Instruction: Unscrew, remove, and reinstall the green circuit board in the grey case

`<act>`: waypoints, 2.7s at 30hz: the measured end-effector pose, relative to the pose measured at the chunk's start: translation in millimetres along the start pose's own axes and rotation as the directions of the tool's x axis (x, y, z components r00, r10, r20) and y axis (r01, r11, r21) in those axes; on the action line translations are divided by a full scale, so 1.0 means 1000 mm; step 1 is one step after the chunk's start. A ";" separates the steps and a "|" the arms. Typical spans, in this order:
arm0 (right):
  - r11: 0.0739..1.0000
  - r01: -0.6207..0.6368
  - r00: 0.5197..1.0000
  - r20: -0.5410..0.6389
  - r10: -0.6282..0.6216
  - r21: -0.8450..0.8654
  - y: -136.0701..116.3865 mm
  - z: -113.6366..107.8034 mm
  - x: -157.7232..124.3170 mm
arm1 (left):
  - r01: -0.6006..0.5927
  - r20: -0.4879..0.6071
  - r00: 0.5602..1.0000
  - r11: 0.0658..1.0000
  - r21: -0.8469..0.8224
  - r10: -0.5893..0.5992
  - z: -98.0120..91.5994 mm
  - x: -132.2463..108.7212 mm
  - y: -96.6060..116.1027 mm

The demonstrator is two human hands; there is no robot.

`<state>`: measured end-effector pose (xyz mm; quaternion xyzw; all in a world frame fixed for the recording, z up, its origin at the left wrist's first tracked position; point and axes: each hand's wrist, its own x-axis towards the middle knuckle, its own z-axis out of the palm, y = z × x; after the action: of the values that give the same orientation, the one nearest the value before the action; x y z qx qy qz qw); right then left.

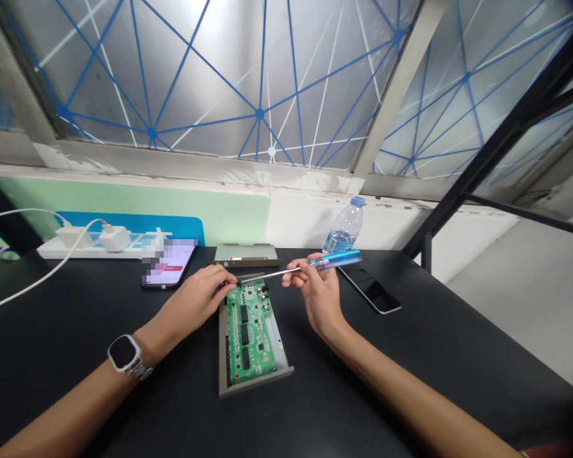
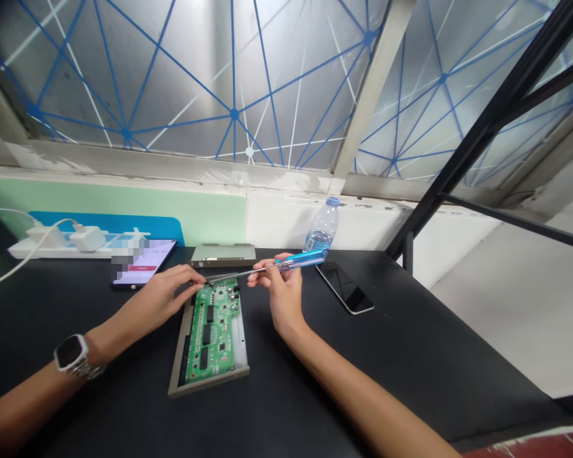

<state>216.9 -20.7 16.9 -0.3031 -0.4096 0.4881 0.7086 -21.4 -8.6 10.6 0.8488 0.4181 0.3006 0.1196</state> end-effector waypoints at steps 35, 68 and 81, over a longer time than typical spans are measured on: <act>0.653 0.486 0.780 0.626 -0.024 -0.581 -0.022 0.044 0.062 | 0.091 -0.087 0.990 0.980 -0.176 -0.108 0.037 0.039 0.001; 0.704 0.412 0.814 0.581 0.000 -0.578 -0.011 0.042 0.062 | 0.076 -0.068 0.994 0.981 -0.180 -0.089 0.037 0.039 -0.004; 0.704 0.383 0.853 0.522 -0.021 -0.598 -0.005 0.040 0.064 | 0.121 -0.122 0.962 0.784 -0.609 -0.243 0.052 0.070 0.005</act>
<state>196.3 39.3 58.4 -0.3631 -0.7529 0.2780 0.4734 46.1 45.3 0.5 0.6900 0.3923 0.4848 0.3674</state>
